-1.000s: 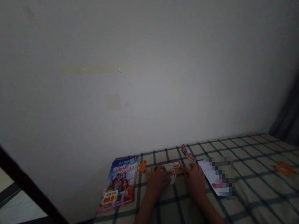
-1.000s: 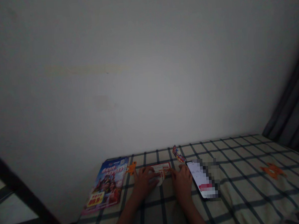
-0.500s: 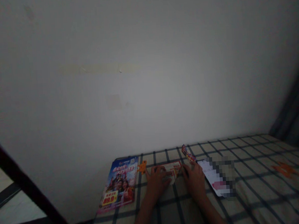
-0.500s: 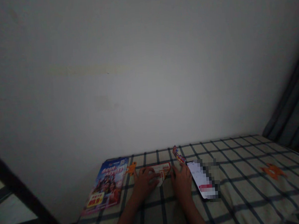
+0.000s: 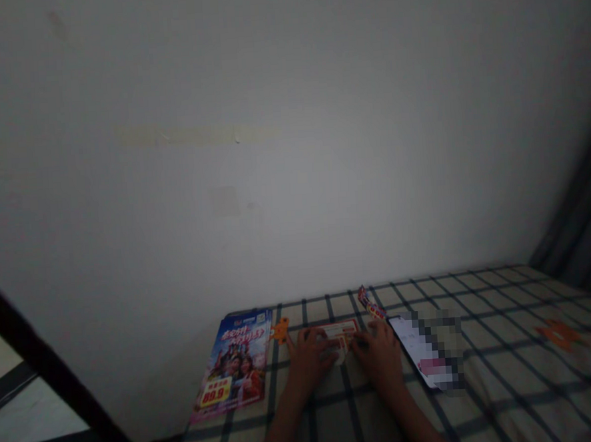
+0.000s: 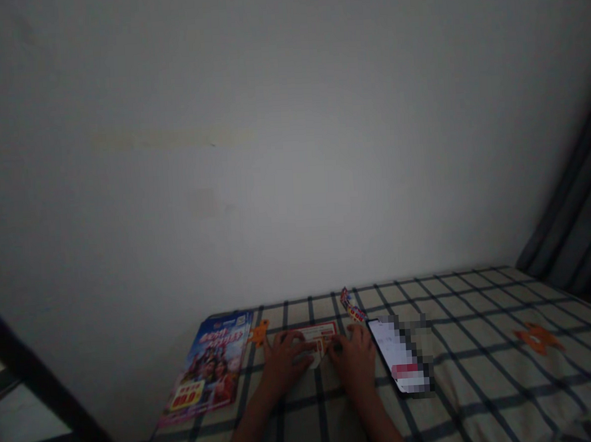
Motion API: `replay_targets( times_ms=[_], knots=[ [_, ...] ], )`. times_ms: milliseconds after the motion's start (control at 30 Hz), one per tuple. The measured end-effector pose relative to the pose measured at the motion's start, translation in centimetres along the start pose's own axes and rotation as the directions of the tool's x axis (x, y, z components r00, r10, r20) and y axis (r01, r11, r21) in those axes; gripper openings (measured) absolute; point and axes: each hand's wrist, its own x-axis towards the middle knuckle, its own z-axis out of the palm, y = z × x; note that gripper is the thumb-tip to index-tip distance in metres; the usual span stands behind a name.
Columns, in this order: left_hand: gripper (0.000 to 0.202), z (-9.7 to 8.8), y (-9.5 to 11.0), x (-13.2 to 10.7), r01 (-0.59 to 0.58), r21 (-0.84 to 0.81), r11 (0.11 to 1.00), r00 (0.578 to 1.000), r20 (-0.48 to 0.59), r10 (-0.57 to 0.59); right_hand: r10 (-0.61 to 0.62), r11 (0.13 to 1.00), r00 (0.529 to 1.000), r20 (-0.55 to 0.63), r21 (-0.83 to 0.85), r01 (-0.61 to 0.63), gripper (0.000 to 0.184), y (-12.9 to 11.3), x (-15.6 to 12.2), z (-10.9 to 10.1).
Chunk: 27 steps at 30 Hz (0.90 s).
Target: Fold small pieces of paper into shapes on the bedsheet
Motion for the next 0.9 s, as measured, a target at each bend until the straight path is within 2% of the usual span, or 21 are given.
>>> replay_targets(
  times_ms=[333, 667, 900],
  knots=[
    [0.029, 0.3, -0.2, 0.0, 0.003, 0.03, 1.0, 1.0, 0.002, -0.003, -0.009, 1.0, 1.0, 0.028, 0.005, 0.009, 0.028, -0.5, -0.5, -0.4],
    [0.028, 0.3, -0.1, 0.0, 0.034, 0.003, 0.999, 0.999, -0.001, -0.034, -0.021, 1.0, 0.992, 0.121, 0.021, 0.019, 0.056, -0.6, -0.8, 0.0],
    [0.028, 0.2, 0.0, 0.0, 0.021, -0.025, 0.999, 1.0, -0.009, -0.021, -0.053, 0.996, 0.994, 0.097, 0.073, 0.046, 0.062, 0.0, -1.4, 0.2]
  ],
)
